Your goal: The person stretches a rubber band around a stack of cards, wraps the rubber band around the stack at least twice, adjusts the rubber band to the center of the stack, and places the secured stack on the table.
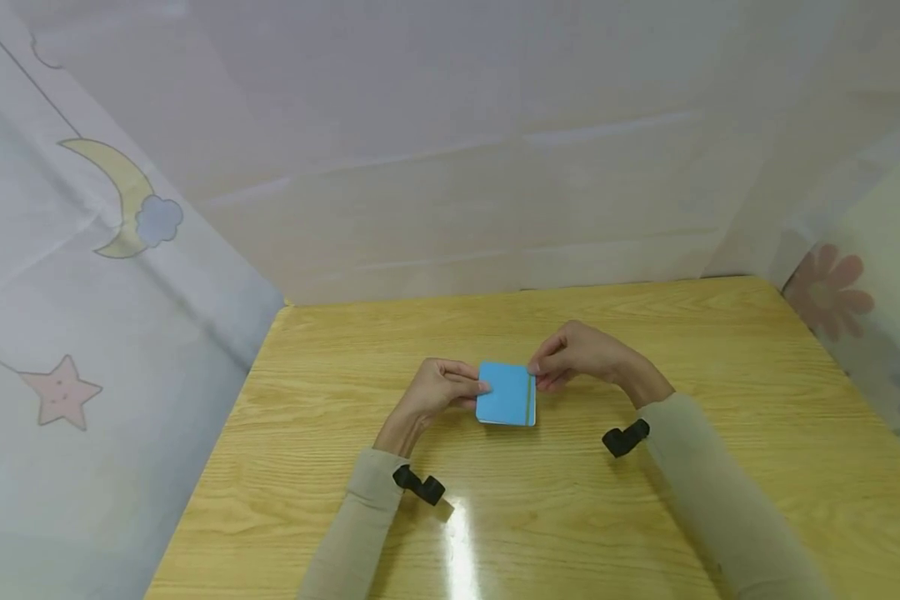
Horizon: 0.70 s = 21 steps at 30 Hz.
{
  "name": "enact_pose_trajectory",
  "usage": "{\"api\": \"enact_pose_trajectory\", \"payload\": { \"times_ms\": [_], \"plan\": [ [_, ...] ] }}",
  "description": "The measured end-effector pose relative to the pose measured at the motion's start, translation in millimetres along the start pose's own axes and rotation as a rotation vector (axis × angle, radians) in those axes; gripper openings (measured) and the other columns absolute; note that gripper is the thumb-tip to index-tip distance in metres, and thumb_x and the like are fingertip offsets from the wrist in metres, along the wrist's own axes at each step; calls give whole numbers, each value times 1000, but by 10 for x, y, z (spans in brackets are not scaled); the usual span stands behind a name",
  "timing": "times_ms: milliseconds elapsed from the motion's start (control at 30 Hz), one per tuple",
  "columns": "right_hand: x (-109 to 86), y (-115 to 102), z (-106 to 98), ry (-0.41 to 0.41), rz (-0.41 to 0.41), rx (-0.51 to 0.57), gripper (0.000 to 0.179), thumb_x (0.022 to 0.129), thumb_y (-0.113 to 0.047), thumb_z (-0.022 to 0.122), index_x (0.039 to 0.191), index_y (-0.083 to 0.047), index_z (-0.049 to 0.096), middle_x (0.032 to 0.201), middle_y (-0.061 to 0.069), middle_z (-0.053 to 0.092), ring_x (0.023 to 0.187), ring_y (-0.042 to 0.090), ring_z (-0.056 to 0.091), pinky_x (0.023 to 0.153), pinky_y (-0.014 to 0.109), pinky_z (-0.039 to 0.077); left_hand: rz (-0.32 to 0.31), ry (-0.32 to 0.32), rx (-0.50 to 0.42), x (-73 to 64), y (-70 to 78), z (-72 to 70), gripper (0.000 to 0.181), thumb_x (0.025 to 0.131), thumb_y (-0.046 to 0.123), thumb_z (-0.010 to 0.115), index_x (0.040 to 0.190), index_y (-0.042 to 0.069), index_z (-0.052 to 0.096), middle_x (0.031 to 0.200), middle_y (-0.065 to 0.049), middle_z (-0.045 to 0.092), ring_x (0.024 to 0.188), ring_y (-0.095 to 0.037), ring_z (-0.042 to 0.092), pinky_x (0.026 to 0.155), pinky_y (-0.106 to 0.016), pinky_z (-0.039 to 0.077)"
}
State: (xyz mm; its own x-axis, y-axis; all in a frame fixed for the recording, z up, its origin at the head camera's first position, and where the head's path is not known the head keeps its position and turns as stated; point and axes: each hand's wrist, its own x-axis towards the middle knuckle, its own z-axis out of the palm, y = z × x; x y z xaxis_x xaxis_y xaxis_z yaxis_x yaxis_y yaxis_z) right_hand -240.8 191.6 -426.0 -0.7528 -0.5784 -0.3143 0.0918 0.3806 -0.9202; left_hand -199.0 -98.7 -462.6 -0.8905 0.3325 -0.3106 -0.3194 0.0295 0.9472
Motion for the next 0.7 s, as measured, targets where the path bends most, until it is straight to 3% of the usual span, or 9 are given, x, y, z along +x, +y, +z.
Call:
{"api": "enact_pose_trajectory", "payload": {
  "times_ms": [267, 467, 700],
  "plan": [
    [38, -39, 30, 20, -24, -23, 20, 99, -11, 73, 111, 4, 79, 101, 14, 80, 87, 30, 79, 92, 59, 65, 9, 21, -23, -24, 6, 9, 21, 88, -3, 82, 108, -3, 75, 86, -6, 82, 76, -17, 79, 81, -41, 70],
    [101, -82, 98, 5, -65, -86, 24, 98, -17, 76, 112, 3, 79, 106, 15, 80, 87, 24, 79, 87, 52, 68, 11, 28, 7, -9, 3, 45, 24, 86, -1, 85, 108, -3, 76, 91, -10, 82, 80, -18, 80, 80, -37, 70],
    [110, -125, 88, 15, -36, -71, 26, 97, -20, 79, 113, -1, 81, 106, 13, 81, 88, 27, 80, 89, 52, 67, 18, 65, -7, -23, -1, 34, 24, 87, 1, 84, 110, -3, 76, 91, -8, 82, 79, -16, 79, 79, -34, 70]
  ]
}}
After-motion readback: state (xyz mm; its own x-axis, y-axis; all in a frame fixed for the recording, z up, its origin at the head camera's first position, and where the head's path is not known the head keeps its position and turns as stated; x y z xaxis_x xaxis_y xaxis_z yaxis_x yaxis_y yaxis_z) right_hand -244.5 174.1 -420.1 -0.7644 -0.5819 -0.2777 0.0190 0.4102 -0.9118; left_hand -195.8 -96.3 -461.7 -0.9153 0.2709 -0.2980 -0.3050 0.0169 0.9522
